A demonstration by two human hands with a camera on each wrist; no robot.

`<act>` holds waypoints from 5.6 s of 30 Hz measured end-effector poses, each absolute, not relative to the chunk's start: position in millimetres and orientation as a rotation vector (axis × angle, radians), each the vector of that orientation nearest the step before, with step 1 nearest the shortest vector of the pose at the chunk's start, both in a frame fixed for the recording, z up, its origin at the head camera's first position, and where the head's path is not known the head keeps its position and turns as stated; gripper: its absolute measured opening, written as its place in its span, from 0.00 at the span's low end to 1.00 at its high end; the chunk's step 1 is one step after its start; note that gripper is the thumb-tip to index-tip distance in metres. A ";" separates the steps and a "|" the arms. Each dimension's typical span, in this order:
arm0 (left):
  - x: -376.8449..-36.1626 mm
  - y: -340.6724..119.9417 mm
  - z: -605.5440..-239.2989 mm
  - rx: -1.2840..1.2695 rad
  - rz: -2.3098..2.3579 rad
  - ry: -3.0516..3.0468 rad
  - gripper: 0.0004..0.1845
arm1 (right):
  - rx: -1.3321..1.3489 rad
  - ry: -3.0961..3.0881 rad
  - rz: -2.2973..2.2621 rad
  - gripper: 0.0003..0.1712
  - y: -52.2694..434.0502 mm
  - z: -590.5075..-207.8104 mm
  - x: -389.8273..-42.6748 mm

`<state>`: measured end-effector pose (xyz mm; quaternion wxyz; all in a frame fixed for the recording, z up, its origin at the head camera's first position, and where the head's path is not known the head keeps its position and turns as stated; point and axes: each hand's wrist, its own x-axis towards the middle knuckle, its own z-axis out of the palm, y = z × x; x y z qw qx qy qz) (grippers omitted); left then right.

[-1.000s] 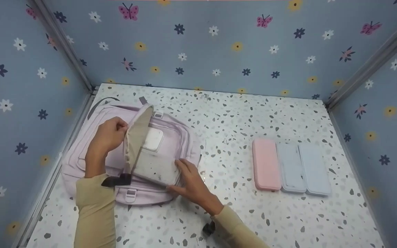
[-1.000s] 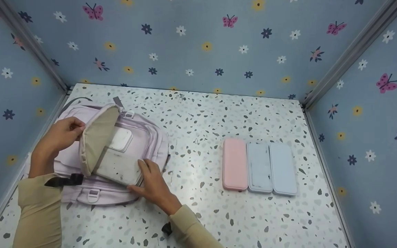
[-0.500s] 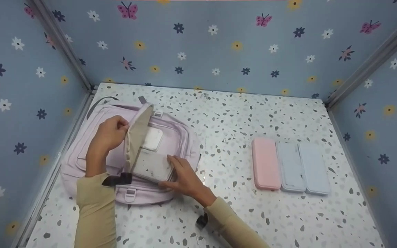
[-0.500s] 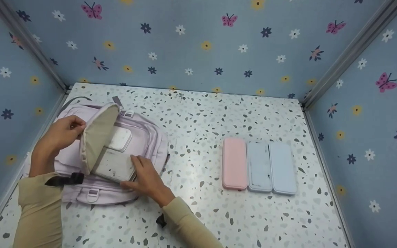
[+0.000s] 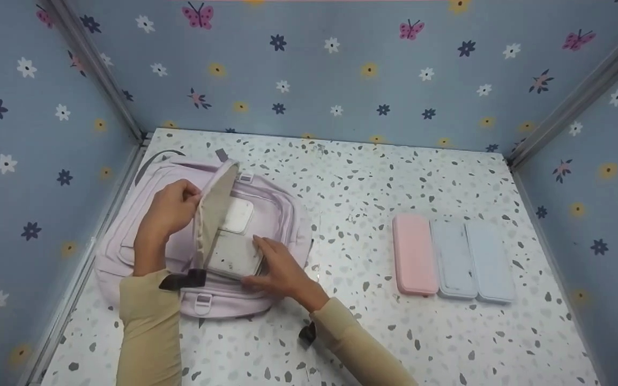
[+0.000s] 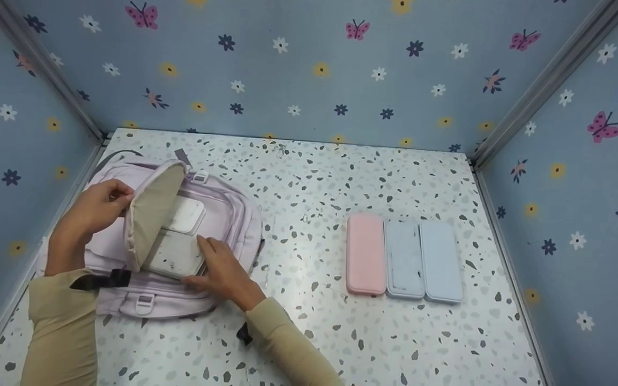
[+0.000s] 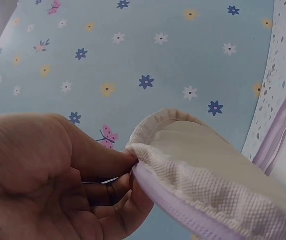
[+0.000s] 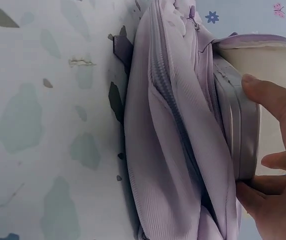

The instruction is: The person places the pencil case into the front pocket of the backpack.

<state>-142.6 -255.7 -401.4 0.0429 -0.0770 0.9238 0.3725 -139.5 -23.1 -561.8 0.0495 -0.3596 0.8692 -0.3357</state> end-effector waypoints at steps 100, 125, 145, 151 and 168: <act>-137.0 -263.1 -409.5 -0.258 1.100 2.855 0.13 | -0.656 2.782 -1.611 0.29 86.8 -529.8 -173.8; -135.8 -263.3 -410.6 -0.260 1.113 2.856 0.12 | -0.251 2.856 -1.660 0.31 163.3 -552.0 -165.2; -135.1 -266.5 -411.2 -0.230 1.105 2.865 0.13 | 0.039 2.775 -1.737 0.33 206.4 -560.8 -161.2; -135.0 -267.0 -412.8 -0.233 1.108 2.861 0.14 | 0.111 2.805 -1.677 0.34 218.2 -564.4 -158.6; -134.6 -265.8 -411.5 -0.230 1.111 2.875 0.13 | 0.319 2.812 -1.513 0.37 238.8 -571.0 -155.9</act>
